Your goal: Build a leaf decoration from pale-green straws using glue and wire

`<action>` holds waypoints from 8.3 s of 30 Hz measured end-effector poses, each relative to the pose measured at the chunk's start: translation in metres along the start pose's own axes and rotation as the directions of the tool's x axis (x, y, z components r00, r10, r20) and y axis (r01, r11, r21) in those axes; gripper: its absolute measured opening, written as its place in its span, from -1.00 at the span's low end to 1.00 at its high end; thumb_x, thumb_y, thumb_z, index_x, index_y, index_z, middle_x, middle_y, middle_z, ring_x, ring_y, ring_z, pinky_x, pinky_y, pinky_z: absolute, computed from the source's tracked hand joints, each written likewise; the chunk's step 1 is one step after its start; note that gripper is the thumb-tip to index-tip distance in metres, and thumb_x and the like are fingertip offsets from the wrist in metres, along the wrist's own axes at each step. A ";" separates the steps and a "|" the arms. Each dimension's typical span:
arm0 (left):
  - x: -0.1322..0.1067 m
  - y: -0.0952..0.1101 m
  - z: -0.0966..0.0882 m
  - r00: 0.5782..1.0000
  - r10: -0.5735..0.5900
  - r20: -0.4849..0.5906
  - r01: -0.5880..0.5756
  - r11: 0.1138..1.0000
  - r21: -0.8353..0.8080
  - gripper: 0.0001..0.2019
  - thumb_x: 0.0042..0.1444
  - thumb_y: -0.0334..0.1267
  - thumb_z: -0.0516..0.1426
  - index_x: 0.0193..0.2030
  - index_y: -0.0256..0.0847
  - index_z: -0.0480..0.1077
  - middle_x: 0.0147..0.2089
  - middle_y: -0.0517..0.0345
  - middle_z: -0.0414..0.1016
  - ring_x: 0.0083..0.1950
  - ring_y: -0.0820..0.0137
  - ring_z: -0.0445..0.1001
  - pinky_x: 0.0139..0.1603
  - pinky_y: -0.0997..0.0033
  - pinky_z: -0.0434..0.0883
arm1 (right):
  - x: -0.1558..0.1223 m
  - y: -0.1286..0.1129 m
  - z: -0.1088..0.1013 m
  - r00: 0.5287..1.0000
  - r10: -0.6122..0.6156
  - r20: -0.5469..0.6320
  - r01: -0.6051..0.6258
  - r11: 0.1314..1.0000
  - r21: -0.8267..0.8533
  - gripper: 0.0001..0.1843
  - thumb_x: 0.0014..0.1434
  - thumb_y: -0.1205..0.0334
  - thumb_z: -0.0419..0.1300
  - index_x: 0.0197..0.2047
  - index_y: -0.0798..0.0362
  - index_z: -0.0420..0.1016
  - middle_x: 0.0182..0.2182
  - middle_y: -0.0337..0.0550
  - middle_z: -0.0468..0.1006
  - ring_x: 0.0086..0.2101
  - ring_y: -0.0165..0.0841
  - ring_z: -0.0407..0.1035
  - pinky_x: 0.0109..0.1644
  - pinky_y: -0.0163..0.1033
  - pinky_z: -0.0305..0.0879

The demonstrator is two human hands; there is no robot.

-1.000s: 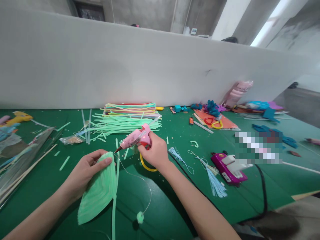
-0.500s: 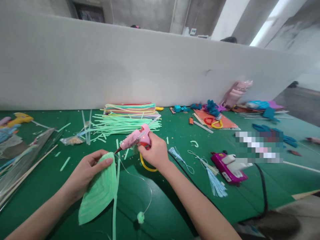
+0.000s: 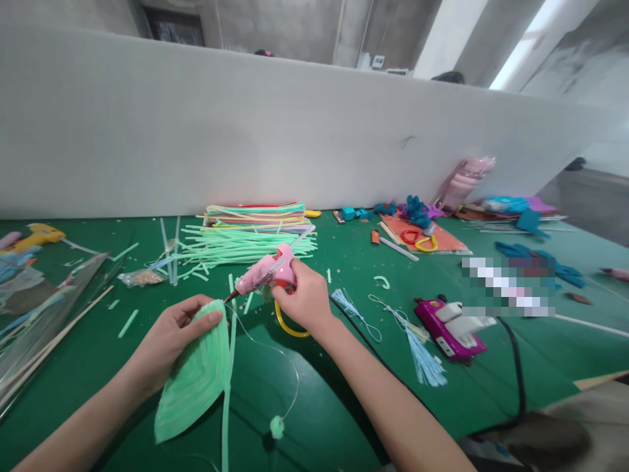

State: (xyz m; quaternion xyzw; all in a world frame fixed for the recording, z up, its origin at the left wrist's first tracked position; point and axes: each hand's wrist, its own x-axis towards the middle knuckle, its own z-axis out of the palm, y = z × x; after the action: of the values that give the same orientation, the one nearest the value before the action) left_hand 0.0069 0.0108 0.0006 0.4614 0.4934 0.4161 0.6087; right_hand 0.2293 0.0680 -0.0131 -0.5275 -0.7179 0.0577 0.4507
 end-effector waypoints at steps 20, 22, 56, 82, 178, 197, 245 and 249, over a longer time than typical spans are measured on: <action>0.000 -0.001 -0.001 1.000 -0.003 0.003 0.003 1.000 0.010 -0.78 -0.02 -0.10 0.29 -0.33 -0.18 0.43 -0.45 0.26 0.42 -0.47 0.49 0.39 -0.45 0.54 0.34 | 0.000 0.002 0.000 1.000 -0.003 0.003 0.003 1.000 -0.011 -0.76 -0.09 0.25 0.15 -0.52 -0.01 0.07 -0.60 -0.35 0.23 -0.59 -0.46 0.06 -0.50 -0.33 -0.02; 0.002 -0.001 -0.001 1.000 0.005 0.006 -0.005 1.000 0.010 -0.78 -0.01 -0.11 0.29 -0.33 -0.18 0.43 -0.46 0.27 0.42 -0.47 0.50 0.39 -0.44 0.55 0.34 | 0.000 0.001 -0.001 1.000 -0.001 0.002 0.001 1.000 -0.011 -0.77 -0.09 0.25 0.15 -0.52 -0.01 0.08 -0.60 -0.35 0.23 -0.59 -0.46 0.06 -0.50 -0.33 -0.03; -0.001 0.002 0.001 1.000 -0.019 -0.002 0.019 1.000 -0.006 -0.79 -0.04 -0.12 0.29 -0.34 -0.18 0.44 -0.47 0.26 0.42 -0.49 0.48 0.39 -0.45 0.52 0.34 | 0.000 0.003 -0.002 1.000 -0.016 -0.006 0.016 0.999 -0.040 -0.83 -0.08 0.23 0.16 -0.50 0.01 0.18 -0.57 -0.31 0.32 -0.57 -0.43 0.13 -0.50 -0.33 0.01; -0.003 0.004 0.001 1.000 -0.018 -0.014 0.018 1.000 0.008 -0.75 -0.07 -0.08 0.30 -0.35 -0.19 0.44 -0.47 0.23 0.45 -0.48 0.42 0.42 -0.43 0.46 0.37 | 0.025 0.069 -0.016 0.918 0.396 -0.012 -0.379 0.869 -0.317 -0.61 -0.03 0.00 0.19 -0.21 0.09 0.29 -0.31 -0.09 0.43 -0.38 -0.28 0.35 -0.35 -0.27 0.20; 0.006 0.000 0.008 0.995 -0.096 -0.035 0.097 0.994 0.045 -0.72 0.04 0.03 0.19 -0.35 -0.16 0.40 -0.47 0.29 0.40 -0.49 0.46 0.35 -0.48 0.52 0.30 | -0.018 -0.041 0.006 0.475 0.151 0.867 -0.856 0.309 0.415 -0.52 -0.31 0.00 0.49 -0.40 0.21 0.56 -0.56 -0.19 0.56 -0.51 -0.46 0.46 -0.33 -0.34 0.45; 0.007 0.002 0.006 0.988 -0.153 -0.024 0.153 0.988 0.003 -0.75 -0.06 -0.06 0.27 -0.47 -0.20 0.42 -0.55 0.26 0.40 -0.55 0.47 0.34 -0.52 0.51 0.29 | -0.020 -0.046 0.007 0.498 0.207 0.842 -0.859 0.252 0.446 -0.53 -0.36 0.05 0.51 -0.42 0.20 0.55 -0.55 -0.22 0.53 -0.50 -0.47 0.44 -0.32 -0.32 0.45; 0.003 0.002 0.006 0.999 -0.041 0.003 0.039 0.952 0.304 -0.68 0.02 0.04 0.20 -0.46 -0.20 0.40 -0.52 0.29 0.36 -0.47 0.49 0.24 -0.45 0.53 0.18 | -0.018 -0.035 0.005 0.427 0.168 0.888 -0.897 0.206 0.392 -0.60 -0.32 0.20 0.52 -0.39 0.20 0.57 -0.53 -0.21 0.57 -0.51 -0.47 0.50 -0.32 -0.38 0.51; 0.005 0.002 0.006 0.999 -0.037 0.003 0.035 0.953 0.301 -0.67 0.02 0.05 0.20 -0.46 -0.21 0.40 -0.51 0.28 0.36 -0.47 0.49 0.24 -0.45 0.53 0.18 | -0.018 -0.037 0.006 0.420 0.184 0.888 -0.902 0.193 0.387 -0.59 -0.34 0.22 0.53 -0.39 0.22 0.56 -0.53 -0.21 0.57 -0.51 -0.46 0.50 -0.33 -0.39 0.52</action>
State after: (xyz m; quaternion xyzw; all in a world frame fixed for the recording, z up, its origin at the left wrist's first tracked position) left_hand 0.0134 0.0147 0.0021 0.5414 0.5569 0.3229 0.5408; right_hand 0.1998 0.0395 -0.0063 -0.4016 -0.4145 0.7652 0.2853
